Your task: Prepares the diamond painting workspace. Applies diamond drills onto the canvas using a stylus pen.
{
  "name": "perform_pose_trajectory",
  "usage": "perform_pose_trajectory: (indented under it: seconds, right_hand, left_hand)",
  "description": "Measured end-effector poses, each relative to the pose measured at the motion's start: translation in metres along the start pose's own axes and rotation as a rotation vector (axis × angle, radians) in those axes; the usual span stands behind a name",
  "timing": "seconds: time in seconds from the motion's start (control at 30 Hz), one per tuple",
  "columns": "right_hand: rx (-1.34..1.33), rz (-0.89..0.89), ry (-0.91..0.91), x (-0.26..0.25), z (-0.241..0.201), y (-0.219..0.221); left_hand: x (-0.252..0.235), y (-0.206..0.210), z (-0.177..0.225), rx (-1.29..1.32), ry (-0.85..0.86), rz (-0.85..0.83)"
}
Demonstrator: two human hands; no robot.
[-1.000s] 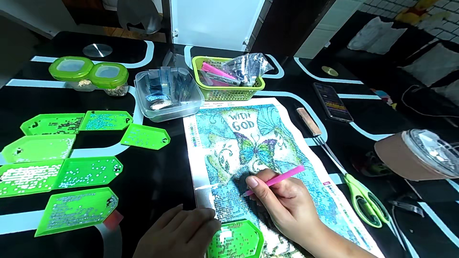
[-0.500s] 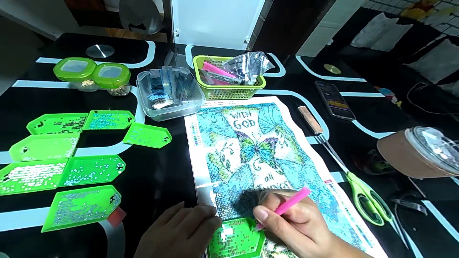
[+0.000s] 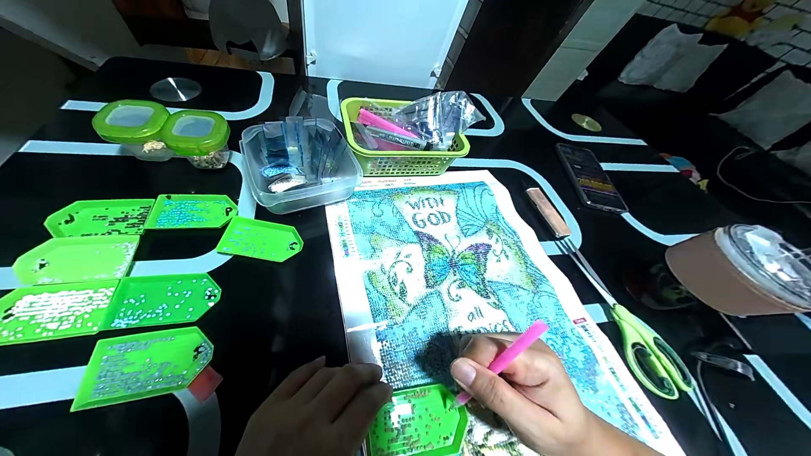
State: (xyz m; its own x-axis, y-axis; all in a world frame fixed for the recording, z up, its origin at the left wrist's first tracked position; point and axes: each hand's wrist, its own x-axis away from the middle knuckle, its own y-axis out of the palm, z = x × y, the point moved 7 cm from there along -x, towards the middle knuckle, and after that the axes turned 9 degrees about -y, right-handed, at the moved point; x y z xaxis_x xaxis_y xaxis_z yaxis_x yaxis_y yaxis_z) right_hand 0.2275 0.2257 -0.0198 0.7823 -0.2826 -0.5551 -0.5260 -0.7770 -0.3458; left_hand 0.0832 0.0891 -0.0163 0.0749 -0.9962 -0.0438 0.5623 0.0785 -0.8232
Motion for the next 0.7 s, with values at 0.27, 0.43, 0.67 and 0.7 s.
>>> perform_pose_trajectory:
  seconds: [0.27, 0.43, 0.67, 0.7]
  right_hand:
    - [0.013, -0.035, -0.029, 0.0, -0.001, 0.003]
    - [-0.083, 0.14, 0.107, -0.001, 0.01, -0.007]
    - [0.07, 0.299, 0.201, -0.008, 0.022, -0.018]
    - [0.079, 0.29, 0.198, -0.008, 0.023, -0.017]
  left_hand:
    - [0.0, 0.0, -0.001, -0.01, 0.0, -0.002]
    - [0.0, 0.0, 0.0, -0.013, 0.001, 0.002]
    - [-0.001, 0.0, 0.0, -0.014, 0.008, -0.002]
    - [-0.001, 0.0, 0.0, -0.015, 0.008, -0.002]
